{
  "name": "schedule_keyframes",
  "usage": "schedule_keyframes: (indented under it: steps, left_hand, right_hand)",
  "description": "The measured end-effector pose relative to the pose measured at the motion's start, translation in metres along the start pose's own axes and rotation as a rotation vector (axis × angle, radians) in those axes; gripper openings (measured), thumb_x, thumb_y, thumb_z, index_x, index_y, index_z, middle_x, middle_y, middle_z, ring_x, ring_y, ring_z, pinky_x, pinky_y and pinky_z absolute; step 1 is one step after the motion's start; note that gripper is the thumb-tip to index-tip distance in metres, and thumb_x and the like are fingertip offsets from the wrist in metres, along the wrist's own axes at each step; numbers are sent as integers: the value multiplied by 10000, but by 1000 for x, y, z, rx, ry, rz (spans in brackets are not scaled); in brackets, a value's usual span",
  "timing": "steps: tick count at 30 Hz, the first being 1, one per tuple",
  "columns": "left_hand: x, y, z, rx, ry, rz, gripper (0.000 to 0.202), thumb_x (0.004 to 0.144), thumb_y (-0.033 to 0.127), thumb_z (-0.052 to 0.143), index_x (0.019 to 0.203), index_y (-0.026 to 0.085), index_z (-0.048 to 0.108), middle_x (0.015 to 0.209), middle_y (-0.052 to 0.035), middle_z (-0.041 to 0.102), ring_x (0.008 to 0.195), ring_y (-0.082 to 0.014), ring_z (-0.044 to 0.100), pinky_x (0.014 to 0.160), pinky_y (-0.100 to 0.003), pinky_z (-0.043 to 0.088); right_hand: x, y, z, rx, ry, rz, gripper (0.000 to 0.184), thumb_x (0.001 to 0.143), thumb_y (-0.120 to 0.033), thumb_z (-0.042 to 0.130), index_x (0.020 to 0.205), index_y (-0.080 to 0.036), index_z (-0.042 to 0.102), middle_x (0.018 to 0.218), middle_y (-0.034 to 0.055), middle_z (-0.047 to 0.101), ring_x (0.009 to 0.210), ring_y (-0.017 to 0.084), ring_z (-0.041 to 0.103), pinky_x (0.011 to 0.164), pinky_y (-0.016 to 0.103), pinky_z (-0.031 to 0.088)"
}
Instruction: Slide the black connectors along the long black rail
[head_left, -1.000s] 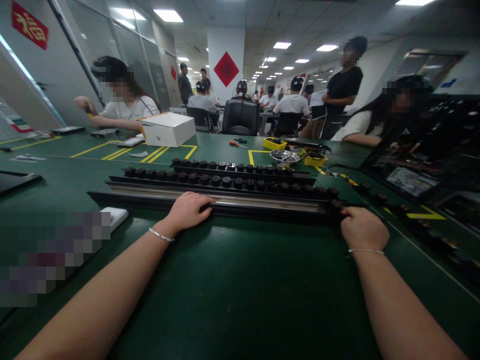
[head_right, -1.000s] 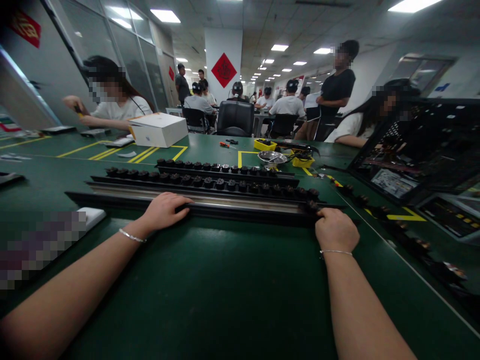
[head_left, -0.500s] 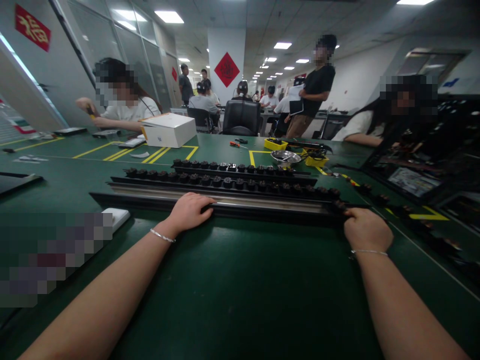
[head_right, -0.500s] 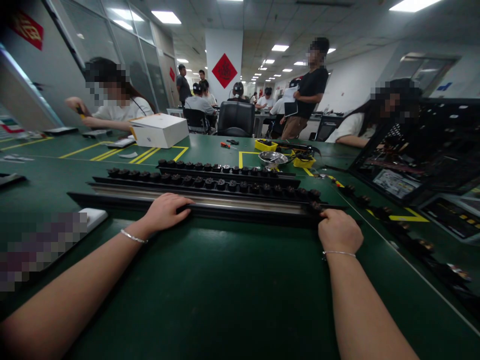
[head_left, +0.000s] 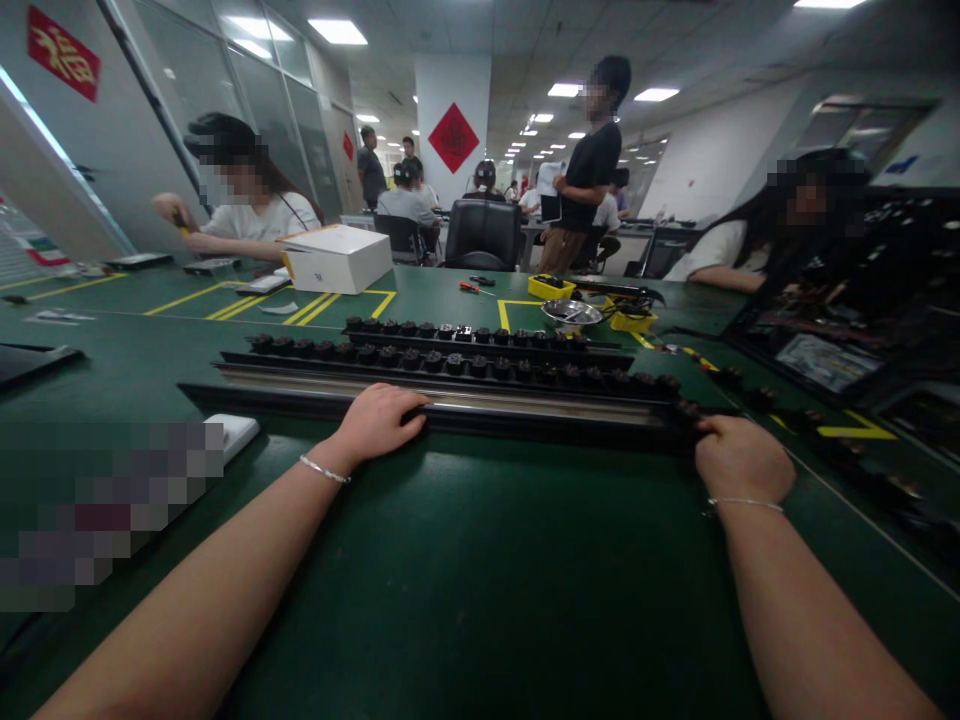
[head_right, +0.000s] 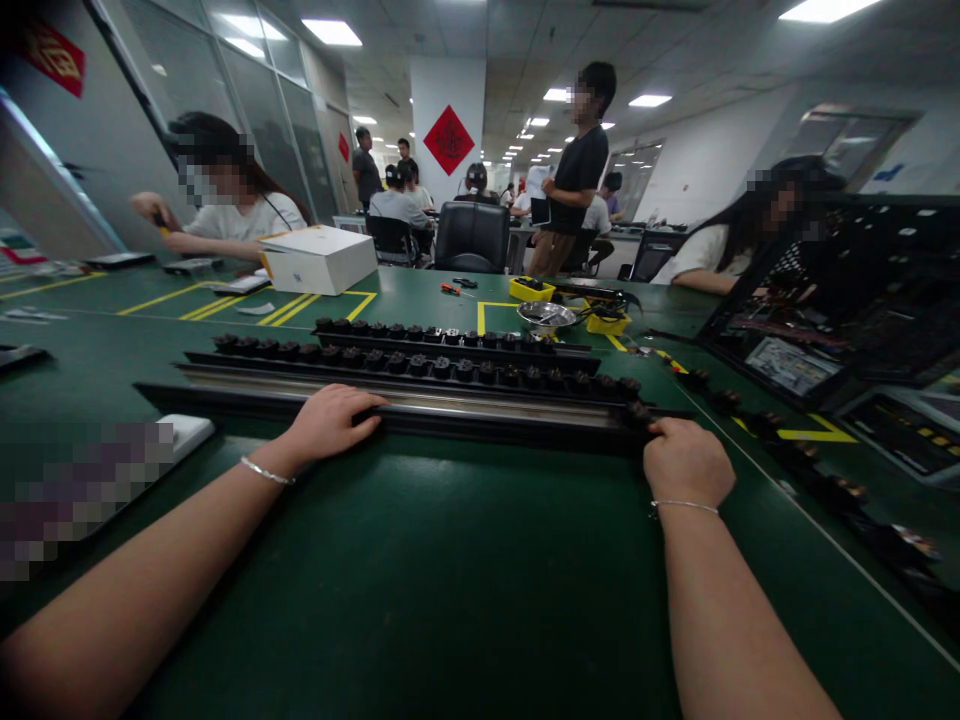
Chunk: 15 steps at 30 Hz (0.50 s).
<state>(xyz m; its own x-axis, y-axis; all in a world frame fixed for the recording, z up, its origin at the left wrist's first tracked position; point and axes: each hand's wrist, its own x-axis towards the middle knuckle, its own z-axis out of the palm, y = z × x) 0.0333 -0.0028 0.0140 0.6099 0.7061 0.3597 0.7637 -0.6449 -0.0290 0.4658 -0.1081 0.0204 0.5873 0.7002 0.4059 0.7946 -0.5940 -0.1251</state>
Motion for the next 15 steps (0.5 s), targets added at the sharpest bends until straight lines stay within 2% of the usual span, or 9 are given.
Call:
schedule_keyframes:
  steps: [10,15]
  left_hand:
    - [0,-1,1,14,-1,-2,331,844,364,459,1073,220,650,1032,-50,707,963,-224,644,890,-375,444]
    - [0,-1,1,2,5,-4,324,838,357,466,1063,220,655,1026,-51,709,960,-224,646,889,-374,444]
  right_hand:
    - [4,10,0,14,33,27,373,757,-147,411,979,-170,710,1104,54,657,1000,237,560,827,323,437]
    - [5,13,3,17,49,38,365,746,-145,419,961,-180,713,1092,35,662,988,227,561,825,312,434]
